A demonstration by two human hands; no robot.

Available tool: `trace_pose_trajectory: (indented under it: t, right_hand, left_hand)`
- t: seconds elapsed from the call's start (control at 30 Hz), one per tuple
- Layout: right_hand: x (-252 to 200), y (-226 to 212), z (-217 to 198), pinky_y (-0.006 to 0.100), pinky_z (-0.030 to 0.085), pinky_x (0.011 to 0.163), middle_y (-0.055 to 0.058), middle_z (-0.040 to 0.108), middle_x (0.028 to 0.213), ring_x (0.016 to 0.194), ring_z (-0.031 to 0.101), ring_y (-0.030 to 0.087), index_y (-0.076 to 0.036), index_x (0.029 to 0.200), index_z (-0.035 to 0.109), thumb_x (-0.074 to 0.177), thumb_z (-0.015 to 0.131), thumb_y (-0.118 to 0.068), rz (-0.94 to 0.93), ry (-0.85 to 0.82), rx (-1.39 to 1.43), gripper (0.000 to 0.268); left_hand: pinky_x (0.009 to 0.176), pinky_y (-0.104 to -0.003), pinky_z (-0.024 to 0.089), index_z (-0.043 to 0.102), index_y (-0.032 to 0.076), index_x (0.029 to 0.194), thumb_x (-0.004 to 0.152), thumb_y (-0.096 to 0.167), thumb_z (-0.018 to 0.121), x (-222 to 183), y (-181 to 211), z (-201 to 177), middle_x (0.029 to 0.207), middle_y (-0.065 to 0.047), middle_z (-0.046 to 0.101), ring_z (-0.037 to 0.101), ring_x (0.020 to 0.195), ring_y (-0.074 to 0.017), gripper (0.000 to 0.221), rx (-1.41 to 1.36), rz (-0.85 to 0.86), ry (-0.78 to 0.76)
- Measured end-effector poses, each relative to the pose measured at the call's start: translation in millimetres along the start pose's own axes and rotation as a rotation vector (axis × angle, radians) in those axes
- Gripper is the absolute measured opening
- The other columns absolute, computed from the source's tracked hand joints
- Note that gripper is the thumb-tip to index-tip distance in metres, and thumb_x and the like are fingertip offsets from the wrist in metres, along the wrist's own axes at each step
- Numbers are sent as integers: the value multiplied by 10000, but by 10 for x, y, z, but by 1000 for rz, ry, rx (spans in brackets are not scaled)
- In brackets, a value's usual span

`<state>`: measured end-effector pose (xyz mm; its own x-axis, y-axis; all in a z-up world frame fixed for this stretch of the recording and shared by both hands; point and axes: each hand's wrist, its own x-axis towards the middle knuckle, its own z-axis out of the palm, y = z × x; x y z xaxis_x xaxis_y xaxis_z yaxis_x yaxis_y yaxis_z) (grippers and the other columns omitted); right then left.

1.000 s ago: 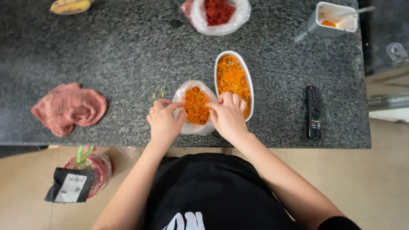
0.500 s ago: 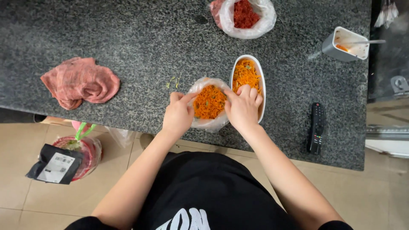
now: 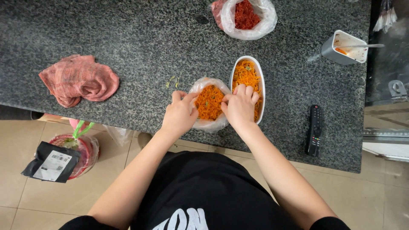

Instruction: The person transfers shredded carrots from a clear plastic bag into a white oval dish by hand on a dark countertop.

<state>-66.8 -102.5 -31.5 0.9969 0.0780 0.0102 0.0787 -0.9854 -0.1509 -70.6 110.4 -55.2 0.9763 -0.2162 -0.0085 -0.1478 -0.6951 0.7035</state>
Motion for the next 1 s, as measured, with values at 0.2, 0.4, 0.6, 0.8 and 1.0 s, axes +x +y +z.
trace_pose_trajectory:
  t: [0.2,0.4,0.6,0.8,1.0]
  right_hand:
    - [-123,35,-252,479,345,975,57,632,960,1033,549,242,-135,841,829,788,831,-294,169,10,330,168]
    - [-314,298,-182,230,498,750,57,735,986,858,638,95,-8,1089,760,947,712,-221,494,-153,1289,261]
    - [-439,209,-504,222,513,769,39,740,955,849,661,80,9,1069,754,932,706,-158,557,-26,1357,221]
    - [-517,262,-681,257,514,821,30,664,973,930,651,125,-33,968,772,892,761,-136,318,277,975,128]
    - [-570,356,-758,312,500,879,45,662,958,985,623,187,-51,928,763,848,801,-141,249,485,712,127]
  left_hand:
    - [800,-440,550,761,90,1074,810,127,734,-32,378,-281,1081,-135,606,693,889,-348,268,-25,106,224]
    - [793,-387,553,789,59,937,835,176,787,23,859,-288,946,-101,661,689,857,-291,155,-376,166,116]
    - [804,-391,542,780,61,865,799,172,811,141,1055,-200,919,-82,667,664,916,-282,133,-330,290,141]
    - [771,-388,527,766,43,825,763,164,828,284,1298,-196,910,-74,661,667,852,-260,150,-306,328,82]
    - [723,-351,542,744,23,852,775,141,811,418,1487,-128,933,-88,616,655,823,-238,156,-394,360,-29]
